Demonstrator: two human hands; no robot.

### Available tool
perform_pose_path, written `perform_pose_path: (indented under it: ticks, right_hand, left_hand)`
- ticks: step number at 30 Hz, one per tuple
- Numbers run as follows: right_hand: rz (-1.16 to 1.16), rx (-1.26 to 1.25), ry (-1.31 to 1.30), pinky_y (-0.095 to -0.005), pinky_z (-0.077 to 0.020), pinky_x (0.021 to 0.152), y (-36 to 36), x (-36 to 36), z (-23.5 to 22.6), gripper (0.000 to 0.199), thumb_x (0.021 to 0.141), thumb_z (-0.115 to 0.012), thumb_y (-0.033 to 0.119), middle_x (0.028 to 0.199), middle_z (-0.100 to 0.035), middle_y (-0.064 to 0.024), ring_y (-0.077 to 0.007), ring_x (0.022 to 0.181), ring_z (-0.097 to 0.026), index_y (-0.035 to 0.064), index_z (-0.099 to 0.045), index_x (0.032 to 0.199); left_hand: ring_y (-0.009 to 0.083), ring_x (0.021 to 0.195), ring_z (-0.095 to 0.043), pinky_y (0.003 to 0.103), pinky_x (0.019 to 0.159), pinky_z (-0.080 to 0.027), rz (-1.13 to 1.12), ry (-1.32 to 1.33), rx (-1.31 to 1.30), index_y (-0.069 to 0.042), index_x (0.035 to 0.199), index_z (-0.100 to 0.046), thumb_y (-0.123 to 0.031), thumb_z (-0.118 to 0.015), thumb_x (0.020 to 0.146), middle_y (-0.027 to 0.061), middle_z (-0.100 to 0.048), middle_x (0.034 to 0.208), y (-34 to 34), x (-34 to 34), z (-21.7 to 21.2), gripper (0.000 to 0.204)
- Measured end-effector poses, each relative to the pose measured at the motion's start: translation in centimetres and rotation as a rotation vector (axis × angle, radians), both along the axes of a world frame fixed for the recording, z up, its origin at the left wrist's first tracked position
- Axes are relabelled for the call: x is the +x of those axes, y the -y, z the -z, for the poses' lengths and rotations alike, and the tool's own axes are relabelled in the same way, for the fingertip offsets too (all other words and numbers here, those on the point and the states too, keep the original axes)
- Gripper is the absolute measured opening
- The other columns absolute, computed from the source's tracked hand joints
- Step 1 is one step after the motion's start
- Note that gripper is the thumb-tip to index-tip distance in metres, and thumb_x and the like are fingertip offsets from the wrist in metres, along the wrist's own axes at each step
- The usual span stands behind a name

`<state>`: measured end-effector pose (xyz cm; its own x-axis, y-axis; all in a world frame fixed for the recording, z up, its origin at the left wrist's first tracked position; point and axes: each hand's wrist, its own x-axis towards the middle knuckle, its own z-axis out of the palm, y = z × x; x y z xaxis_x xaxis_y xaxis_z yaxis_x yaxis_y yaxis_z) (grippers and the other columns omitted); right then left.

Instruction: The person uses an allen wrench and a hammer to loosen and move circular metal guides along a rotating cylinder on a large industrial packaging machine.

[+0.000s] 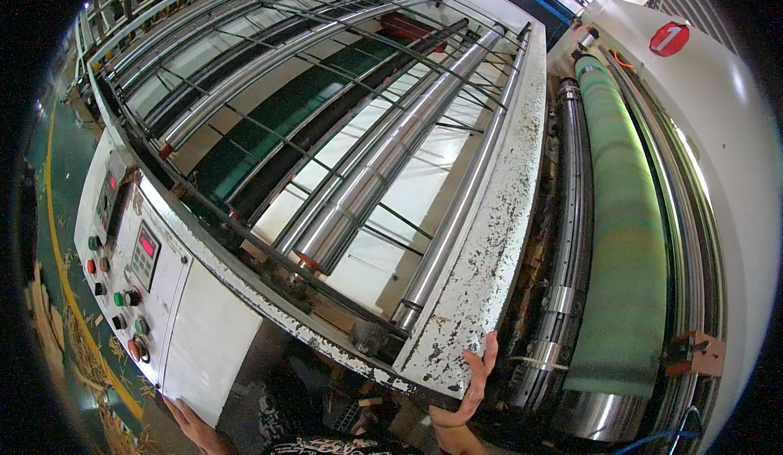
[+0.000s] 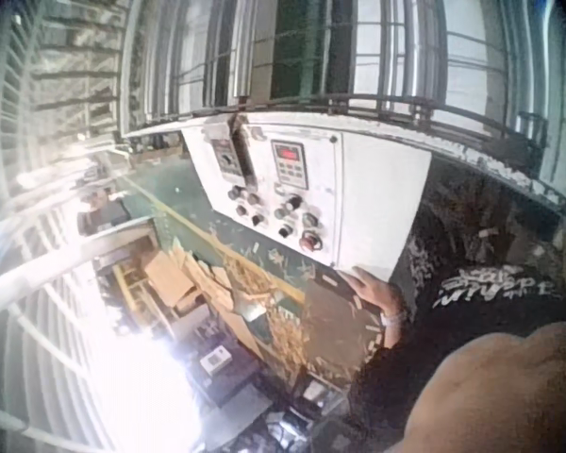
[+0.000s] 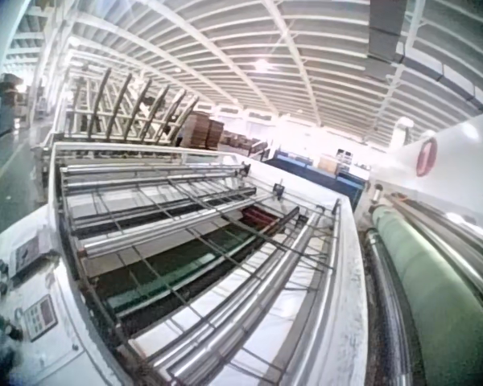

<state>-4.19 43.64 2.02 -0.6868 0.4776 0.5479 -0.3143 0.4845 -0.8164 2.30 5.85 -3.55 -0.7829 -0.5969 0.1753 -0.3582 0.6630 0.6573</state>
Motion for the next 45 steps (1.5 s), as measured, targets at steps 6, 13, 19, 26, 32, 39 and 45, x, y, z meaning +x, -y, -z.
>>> perform_pose_path:
  ticks: [6, 13, 19, 26, 32, 39, 45]
  right_hand:
    - [-0.021, 0.072, 0.062, -0.0472, -0.0314, 0.099, -0.2, 0.0, -0.3, 0.048, 0.087, -0.02, 0.033, 0.138, -0.022, -0.0216, -0.0357, 0.123, -0.032, 0.001, -0.047, 0.111]
    - [-0.049, 0.027, 0.038, -0.0452, -0.0317, 0.101, -0.6, 0.4, 0.7, 0.048, 0.087, -0.02, 0.033, 0.14, -0.021, -0.0186, -0.033, 0.125, -0.031, 0.0031, -0.045, 0.116]
    - [-0.048, 0.07, 0.023, -0.0443, -0.0303, 0.102, -0.4, 0.4, 0.7, 0.054, 0.087, -0.021, 0.04, 0.142, -0.017, -0.0179, -0.0334, 0.126, -0.029, 0.0016, -0.042, 0.12]
    - [-0.186, -0.222, -0.082, -0.0448, -0.0293, 0.103, 0.4, 0.0, 0.6, 0.055, 0.087, -0.022, 0.039, 0.142, -0.017, -0.0182, -0.0331, 0.127, -0.028, 0.0009, -0.041, 0.121]
    - [-0.167, -0.122, -0.095, -0.0454, -0.0286, 0.103, -0.3, -0.2, 1.4, 0.053, 0.085, -0.027, 0.039, 0.142, -0.017, -0.0171, -0.0327, 0.126, -0.028, 0.0018, -0.043, 0.119]
    - [-0.176, -0.084, -0.09, -0.0467, -0.0307, 0.1, 0.0, -0.3, 1.1, 0.052, 0.089, -0.027, 0.042, 0.14, -0.018, -0.02, -0.0358, 0.125, -0.027, 0.0005, -0.042, 0.115]
    - [-0.232, -0.127, -0.063, -0.0469, -0.0297, 0.102, -0.9, 0.2, 1.7, 0.049, 0.088, -0.025, 0.036, 0.142, -0.015, -0.018, -0.0354, 0.126, -0.029, 0.0001, -0.046, 0.114]
  left_hand:
    - [0.0398, 0.118, -0.037, 0.041, 0.093, -0.037, -0.194, 0.013, 0.074, -0.002, 0.13, -0.037, -0.022, -0.037, 0.094, 0.0255, -0.034, 0.133, -0.7, -0.5, -1.1, 0.041]
    - [0.0324, 0.114, -0.042, 0.035, 0.095, -0.035, -0.302, -0.024, 0.268, -0.002, 0.131, -0.037, -0.026, -0.04, 0.093, 0.0242, -0.04, 0.128, -2.6, -2.5, -3.6, 0.045]
    - [0.025, 0.112, -0.045, 0.036, 0.096, -0.035, -0.369, -0.227, 0.431, -0.003, 0.135, -0.03, -0.027, -0.037, 0.094, 0.0202, -0.034, 0.134, -1.1, -2.0, 0.1, 0.048]
    - [0.0265, 0.113, -0.045, 0.028, 0.095, -0.035, -0.169, -0.172, 0.102, 0.001, 0.132, -0.034, -0.014, -0.029, 0.095, 0.0167, -0.04, 0.132, -1.2, -1.3, -0.4, 0.039]
    - [0.0294, 0.115, -0.044, 0.031, 0.093, -0.036, -0.187, -0.179, 0.259, 0.001, 0.132, -0.033, -0.02, -0.032, 0.096, 0.0208, -0.036, 0.133, -2.2, -2.2, -2.2, 0.042]
    - [0.0356, 0.114, -0.044, 0.039, 0.095, -0.032, -0.157, -0.107, 0.18, -0.001, 0.133, -0.033, -0.027, -0.037, 0.094, 0.0246, -0.036, 0.132, -1.2, -1.6, -1.6, 0.046]
    - [0.0391, 0.114, -0.044, 0.047, 0.091, -0.037, 0.05, -0.162, -0.13, -0.017, 0.136, -0.03, -0.024, -0.039, 0.093, 0.0237, -0.039, 0.13, 1.5, 0.8, 3.2, 0.045]
